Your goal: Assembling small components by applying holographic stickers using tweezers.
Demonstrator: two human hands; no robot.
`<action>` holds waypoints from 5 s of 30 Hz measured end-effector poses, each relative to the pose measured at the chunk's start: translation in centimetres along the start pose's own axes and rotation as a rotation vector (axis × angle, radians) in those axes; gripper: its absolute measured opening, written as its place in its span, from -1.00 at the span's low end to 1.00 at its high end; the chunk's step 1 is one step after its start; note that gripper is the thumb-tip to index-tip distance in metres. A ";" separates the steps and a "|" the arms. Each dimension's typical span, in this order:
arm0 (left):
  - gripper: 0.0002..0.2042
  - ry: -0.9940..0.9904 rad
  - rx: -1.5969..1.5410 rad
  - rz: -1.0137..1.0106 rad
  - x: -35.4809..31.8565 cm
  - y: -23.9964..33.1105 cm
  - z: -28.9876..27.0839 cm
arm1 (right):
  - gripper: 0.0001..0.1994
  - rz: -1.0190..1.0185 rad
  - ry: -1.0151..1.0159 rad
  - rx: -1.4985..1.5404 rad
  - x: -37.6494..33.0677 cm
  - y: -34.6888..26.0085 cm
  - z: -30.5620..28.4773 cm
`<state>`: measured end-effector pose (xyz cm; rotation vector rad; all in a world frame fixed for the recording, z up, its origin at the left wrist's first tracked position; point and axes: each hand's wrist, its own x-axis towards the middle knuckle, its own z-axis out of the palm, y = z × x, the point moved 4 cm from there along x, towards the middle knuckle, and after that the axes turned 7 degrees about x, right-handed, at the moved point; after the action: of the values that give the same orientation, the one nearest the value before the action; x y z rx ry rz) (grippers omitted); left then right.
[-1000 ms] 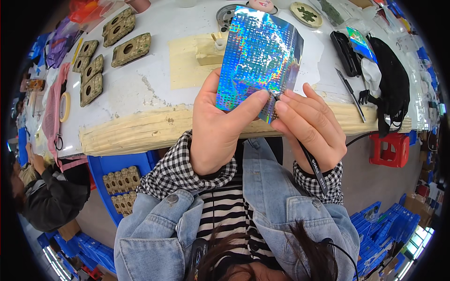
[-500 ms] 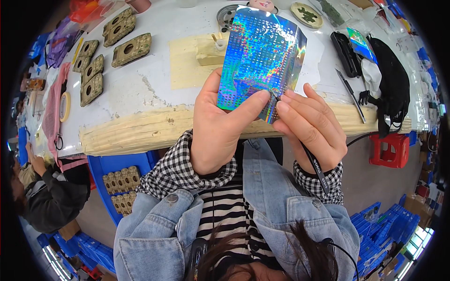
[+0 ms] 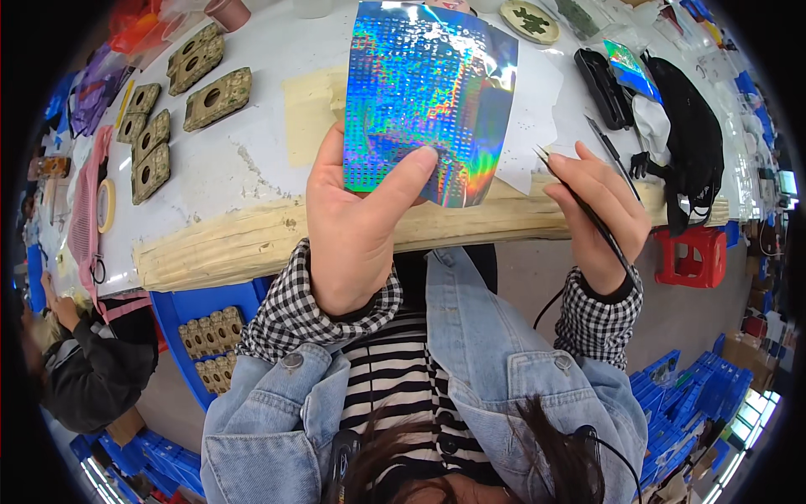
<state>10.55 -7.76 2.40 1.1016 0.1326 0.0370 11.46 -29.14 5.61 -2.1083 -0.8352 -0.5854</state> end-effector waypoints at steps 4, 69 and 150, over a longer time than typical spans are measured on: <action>-0.69 -0.004 0.001 0.013 0.0 -0.2 0.0 | -0.76 0.100 -0.135 0.062 0.0 2.4 0.4; -0.54 -0.032 -0.077 -0.101 -0.9 -0.4 0.6 | -0.66 -0.090 -0.017 0.232 1.3 -4.1 3.3; -0.57 0.015 -0.074 0.000 -0.6 -0.2 -0.5 | -0.78 0.109 -0.138 0.045 -0.4 2.8 0.5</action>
<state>9.86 -7.42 2.07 1.0271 0.1435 0.0500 13.31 -30.21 3.67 -2.1566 -0.7964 -0.3637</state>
